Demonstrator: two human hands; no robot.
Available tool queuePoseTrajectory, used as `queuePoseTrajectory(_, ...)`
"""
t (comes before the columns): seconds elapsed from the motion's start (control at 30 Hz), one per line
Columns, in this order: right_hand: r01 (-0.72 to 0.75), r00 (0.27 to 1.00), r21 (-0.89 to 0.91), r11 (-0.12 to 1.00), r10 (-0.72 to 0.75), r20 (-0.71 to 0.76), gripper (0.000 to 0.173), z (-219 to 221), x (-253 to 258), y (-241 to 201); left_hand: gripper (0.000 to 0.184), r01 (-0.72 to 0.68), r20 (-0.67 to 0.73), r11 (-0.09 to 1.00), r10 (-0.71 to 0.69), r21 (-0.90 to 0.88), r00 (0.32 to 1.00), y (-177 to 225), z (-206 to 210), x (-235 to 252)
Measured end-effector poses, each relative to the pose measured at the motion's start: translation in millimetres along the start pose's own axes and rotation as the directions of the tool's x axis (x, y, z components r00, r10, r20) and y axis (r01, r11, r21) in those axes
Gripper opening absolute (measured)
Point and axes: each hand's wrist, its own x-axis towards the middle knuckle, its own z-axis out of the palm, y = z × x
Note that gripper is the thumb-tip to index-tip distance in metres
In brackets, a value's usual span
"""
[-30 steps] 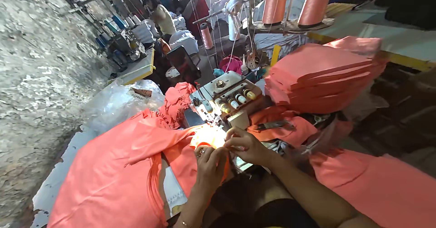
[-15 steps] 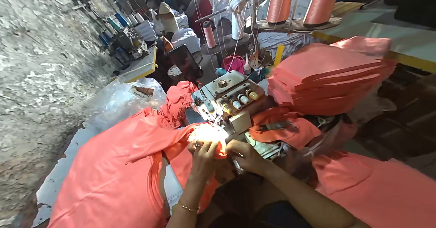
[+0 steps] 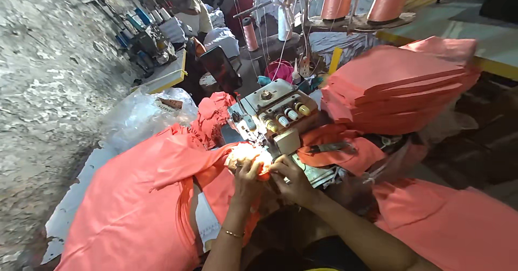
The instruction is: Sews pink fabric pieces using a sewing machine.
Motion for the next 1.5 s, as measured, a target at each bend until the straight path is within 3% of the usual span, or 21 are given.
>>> queuePoseTrajectory(0.17, 0.048, 0.999, -0.028, 0.998, -0.047, 0.027, 0.012, -17, -3, -5, 0.014, 0.038, -0.059, 0.998, -0.035, 0.051, 0.998, 8, 9, -7)
queuePoseTrajectory(0.3, 0.048, 0.997, -0.06, 0.997, -0.044, 0.071, 0.012, -21, -12, 1, 0.03, 0.114, 0.04, 0.989, -0.119, 0.098, 0.992, 18, 6, -3)
queuePoseTrajectory(0.47, -0.026, 0.986, -0.05, 0.998, 0.034, 0.161, 0.014, -15, -16, 7, 0.03, 0.116, 0.156, 0.992, -0.121, 0.043, 0.98, 13, -2, 5)
queuePoseTrajectory(0.7, -0.084, 0.992, 0.037, 0.996, 0.08, 0.103, 0.015, -12, -13, 10, 0.027, 0.091, 0.146, 0.991, -0.104, 0.096, 0.984, 13, -1, 4)
queuePoseTrajectory(0.83, -0.018, 0.996, -0.017, 1.0, 0.019, 0.085, 0.013, -21, -8, 5, 0.036, 0.087, 0.165, 0.986, -0.11, 0.141, 0.98, 14, 2, 6)
queuePoseTrajectory(0.93, -0.077, 0.991, -0.044, 0.996, 0.082, 0.104, 0.015, -22, -16, 11, 0.035, 0.091, 0.208, 0.984, -0.121, 0.151, 0.971, 15, -1, 3)
queuePoseTrajectory(1.27, -0.062, 0.992, -0.128, 0.99, 0.075, 0.097, 0.015, -17, -16, 7, 0.038, 0.147, 0.393, 0.972, -0.211, 0.185, 0.895, 22, -13, 9)
queuePoseTrajectory(1.3, -0.072, 0.989, -0.127, 0.989, 0.088, 0.119, 0.015, -17, -12, 8, 0.036, 0.155, 0.391, 0.976, -0.205, 0.156, 0.897, 19, -15, 9)
queuePoseTrajectory(1.4, -0.122, 0.966, -0.084, 0.989, 0.138, 0.217, 0.016, -20, 0, 11, 0.022, 0.066, 0.208, 0.997, -0.07, 0.026, 0.976, 2, -14, 4)
queuePoseTrajectory(1.5, -0.128, 0.951, -0.061, 0.99, 0.14, 0.275, 0.016, -20, 4, 10, 0.015, -0.015, 0.223, 0.997, 0.033, -0.081, 0.974, -8, -20, 1)
